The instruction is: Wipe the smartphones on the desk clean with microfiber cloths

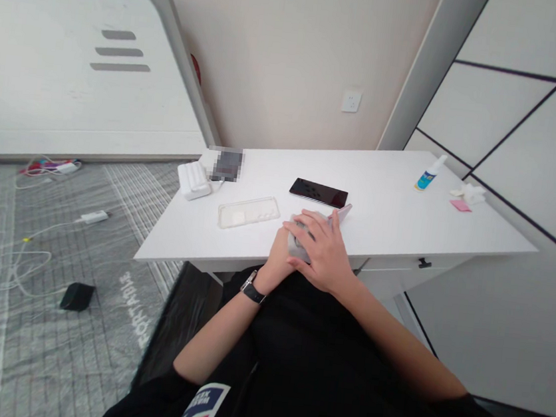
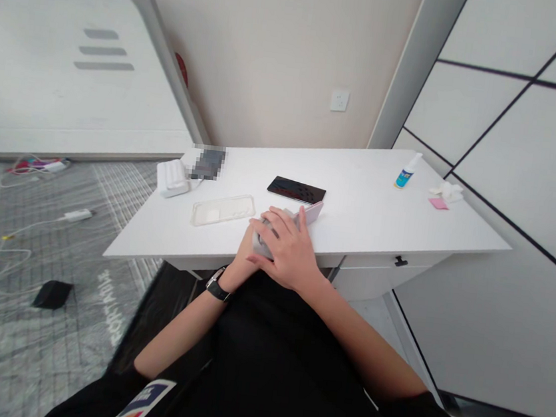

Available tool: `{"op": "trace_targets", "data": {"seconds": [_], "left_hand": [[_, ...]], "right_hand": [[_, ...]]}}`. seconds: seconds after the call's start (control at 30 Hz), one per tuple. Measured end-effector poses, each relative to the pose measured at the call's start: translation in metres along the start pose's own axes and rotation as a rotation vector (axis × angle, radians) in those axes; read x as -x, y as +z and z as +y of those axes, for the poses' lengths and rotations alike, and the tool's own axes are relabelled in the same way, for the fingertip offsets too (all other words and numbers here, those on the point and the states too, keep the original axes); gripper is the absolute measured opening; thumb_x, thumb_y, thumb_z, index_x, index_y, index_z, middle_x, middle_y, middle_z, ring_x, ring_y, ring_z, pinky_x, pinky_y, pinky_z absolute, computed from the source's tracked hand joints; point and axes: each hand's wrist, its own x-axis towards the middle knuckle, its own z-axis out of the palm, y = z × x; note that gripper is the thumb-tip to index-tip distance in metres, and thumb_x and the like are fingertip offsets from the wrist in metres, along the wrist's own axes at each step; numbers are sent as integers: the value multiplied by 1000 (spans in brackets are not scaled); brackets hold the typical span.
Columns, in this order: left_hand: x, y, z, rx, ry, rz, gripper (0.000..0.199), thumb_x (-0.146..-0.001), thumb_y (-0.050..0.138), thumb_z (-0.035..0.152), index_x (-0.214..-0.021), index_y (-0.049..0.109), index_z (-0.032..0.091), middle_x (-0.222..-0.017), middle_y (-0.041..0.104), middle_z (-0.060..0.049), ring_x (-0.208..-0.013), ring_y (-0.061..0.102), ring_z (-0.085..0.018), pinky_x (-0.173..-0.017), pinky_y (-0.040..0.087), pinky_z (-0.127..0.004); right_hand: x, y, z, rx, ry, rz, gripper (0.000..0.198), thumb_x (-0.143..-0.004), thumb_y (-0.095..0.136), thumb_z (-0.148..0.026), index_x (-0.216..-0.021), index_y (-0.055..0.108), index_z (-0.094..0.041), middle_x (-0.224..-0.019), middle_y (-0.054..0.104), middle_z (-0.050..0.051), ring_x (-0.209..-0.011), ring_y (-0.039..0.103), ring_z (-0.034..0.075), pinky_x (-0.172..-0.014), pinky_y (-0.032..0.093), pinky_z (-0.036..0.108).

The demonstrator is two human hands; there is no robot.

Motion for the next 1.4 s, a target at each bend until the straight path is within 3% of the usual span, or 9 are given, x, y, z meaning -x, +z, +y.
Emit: {"op": "trace_targets", "data": {"seconds": [0.23, 0.33, 0.43, 0.7, 0.93, 1.07, 1.17, 1.3, 1.4], "left_hand": [[0, -10, 15, 105, -33, -39, 33, -102, 54, 37, -83, 73, 19, -71, 71, -3, -64, 66, -16, -60, 40, -25], [-1, -9, 13, 102, -60, -52, 25, -98, 57, 28, -81, 71, 17, -71, 71, -5, -63, 65, -17, -61, 42, -26], [-3, -6, 9, 86, -52, -53, 11, -90, 60, 15, -91, 71, 15, -90, 75, -9, -77, 68, -20, -70, 48, -28], [0, -11, 17, 134, -63, -53, 32, -102, 54, 38, -85, 73, 19, -74, 73, -4, -65, 66, -16, -61, 41, -25], [-1, -8, 9, 72, -58, -84, 10, -87, 63, 16, -79, 70, 15, -78, 74, -7, -67, 64, -18, -63, 42, -27], [-1, -11, 17, 99, -60, -76, 28, -98, 59, 31, -76, 71, 18, -70, 72, -5, -65, 65, -18, -62, 40, -26], [0, -13, 20, 153, -81, -65, 33, -101, 56, 41, -81, 73, 21, -71, 72, -3, -65, 66, -17, -61, 39, -26], [0, -10, 14, 120, -94, -51, 28, -97, 56, 27, -73, 69, 19, -68, 71, -5, -62, 64, -19, -62, 43, -28], [-1, -7, 9, 112, -85, -29, 16, -90, 57, 16, -96, 72, 15, -93, 77, -12, -83, 70, -24, -76, 50, -32]], "right_hand": [[-2, -7, 53, 53, 305, 183, 48, -108, 28, -53, -128, 62, -24, -134, 65, 9, -139, 48, 31, -124, 9, 67], [-3, -5, 30, 27, 227, 133, 43, -108, 32, -48, -130, 60, -23, -136, 65, 9, -144, 43, 30, -126, 7, 64], [-3, -3, 5, -44, 83, 43, 45, -108, 35, -48, -138, 55, -22, -140, 63, 9, -144, 44, 27, -129, 3, 58], [-1, -11, 52, 33, 292, 137, 50, -108, 28, -54, -134, 58, -24, -140, 63, 9, -145, 43, 31, -125, 4, 68], [3, -10, 9, -90, 61, 43, 60, -107, 24, -59, -145, 52, -22, -143, 62, 8, -148, 41, 28, -129, 0, 58], [-1, -15, 41, -68, 266, 180, 47, -110, 28, -46, -118, 69, -26, -125, 73, 3, -138, 54, 26, -127, 2, 63], [-5, -15, 52, 8, 361, 225, 40, -108, 34, -40, -127, 67, -25, -128, 73, 5, -138, 54, 29, -125, 8, 69], [-5, -5, 17, 21, 195, 160, 48, -108, 28, -29, -152, 47, -22, -145, 62, 7, -153, 35, 27, -127, 8, 65], [-2, -1, -2, -28, 70, 115, 51, -109, 30, -34, -156, 40, -20, -152, 56, 7, -154, 32, 25, -129, 8, 58]]}}
